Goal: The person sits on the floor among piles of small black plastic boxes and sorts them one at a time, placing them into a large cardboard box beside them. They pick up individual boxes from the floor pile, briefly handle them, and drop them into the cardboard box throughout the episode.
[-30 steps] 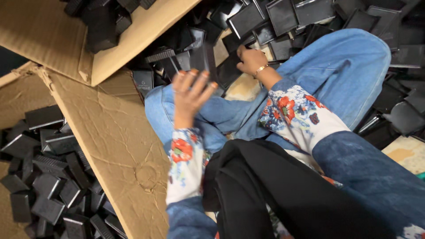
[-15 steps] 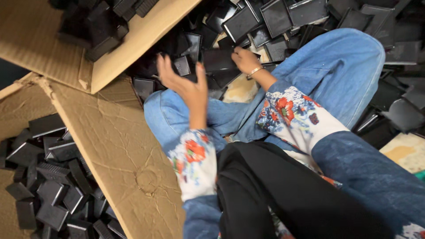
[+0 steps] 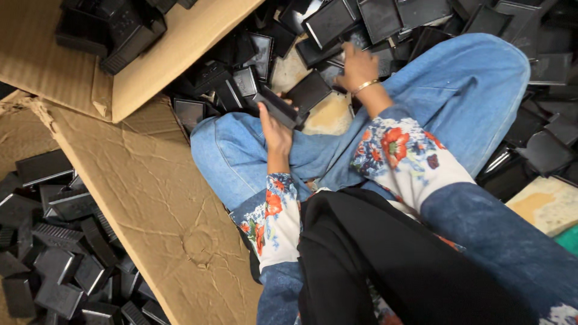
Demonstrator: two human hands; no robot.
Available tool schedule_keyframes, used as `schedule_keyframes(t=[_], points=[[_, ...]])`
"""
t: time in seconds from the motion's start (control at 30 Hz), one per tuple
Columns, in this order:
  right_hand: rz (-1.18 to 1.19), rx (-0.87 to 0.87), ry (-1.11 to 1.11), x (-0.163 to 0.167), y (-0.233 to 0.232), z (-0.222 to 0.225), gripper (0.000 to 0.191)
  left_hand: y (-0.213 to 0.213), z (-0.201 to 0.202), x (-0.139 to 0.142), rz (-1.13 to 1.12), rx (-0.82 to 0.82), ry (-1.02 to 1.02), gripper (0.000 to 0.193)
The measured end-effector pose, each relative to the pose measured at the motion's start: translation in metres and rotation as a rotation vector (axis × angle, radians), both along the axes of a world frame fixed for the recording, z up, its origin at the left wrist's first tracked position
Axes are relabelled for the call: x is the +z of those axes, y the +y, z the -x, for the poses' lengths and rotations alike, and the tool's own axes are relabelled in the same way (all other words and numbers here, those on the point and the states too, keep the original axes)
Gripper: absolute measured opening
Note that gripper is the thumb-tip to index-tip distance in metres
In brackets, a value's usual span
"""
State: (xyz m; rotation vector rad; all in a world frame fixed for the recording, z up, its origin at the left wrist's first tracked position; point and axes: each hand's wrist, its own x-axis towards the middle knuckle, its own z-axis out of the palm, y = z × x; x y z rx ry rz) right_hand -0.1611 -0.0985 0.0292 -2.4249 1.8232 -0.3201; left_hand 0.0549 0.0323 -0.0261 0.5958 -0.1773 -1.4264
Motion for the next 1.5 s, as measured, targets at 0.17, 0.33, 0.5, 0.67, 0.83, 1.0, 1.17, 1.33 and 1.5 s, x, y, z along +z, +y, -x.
schedule_keyframes(t=[0.17,0.33,0.5,0.67,0.83,1.0,1.17,1.33,1.5], points=[[-0.455,-0.090,0.127,-0.028,-0.006,-0.011,0.056,-0.005,0.010,0.003,0.037,0.031,-0.108,0.052],[0.001,-0.088,-0.211,-0.018,-0.008,0.014,0.022,-0.004,0.011,0.011,0.017,-0.075,-0.232,0.066],[-0.021,0.071,-0.518,0.033,0.026,0.012,0.035,-0.005,0.014,0.015,0.019,-0.127,-0.246,0.057],[-0.300,0.544,-0.762,0.052,0.074,-0.024,0.053,-0.003,0.013,0.021,0.010,-0.066,-0.167,0.058],[-0.280,0.393,-0.920,0.041,0.075,-0.033,0.065,0.003,0.014,0.032,-0.024,-0.202,-0.301,0.060],[-0.326,0.460,-1.032,0.035,0.065,-0.028,0.076,0.008,0.013,0.036,-0.036,-0.296,-0.280,0.060],[-0.450,0.438,-0.957,0.039,0.072,-0.030,0.057,0.012,0.010,0.028,-0.002,-0.321,-0.345,0.064],[-0.437,0.399,-0.933,0.046,0.083,-0.036,0.054,0.016,0.010,0.027,-0.001,-0.284,-0.342,0.061],[-0.073,0.412,-0.794,0.055,0.090,-0.042,0.053,0.018,0.010,0.031,-0.010,-0.363,-0.345,0.058]])
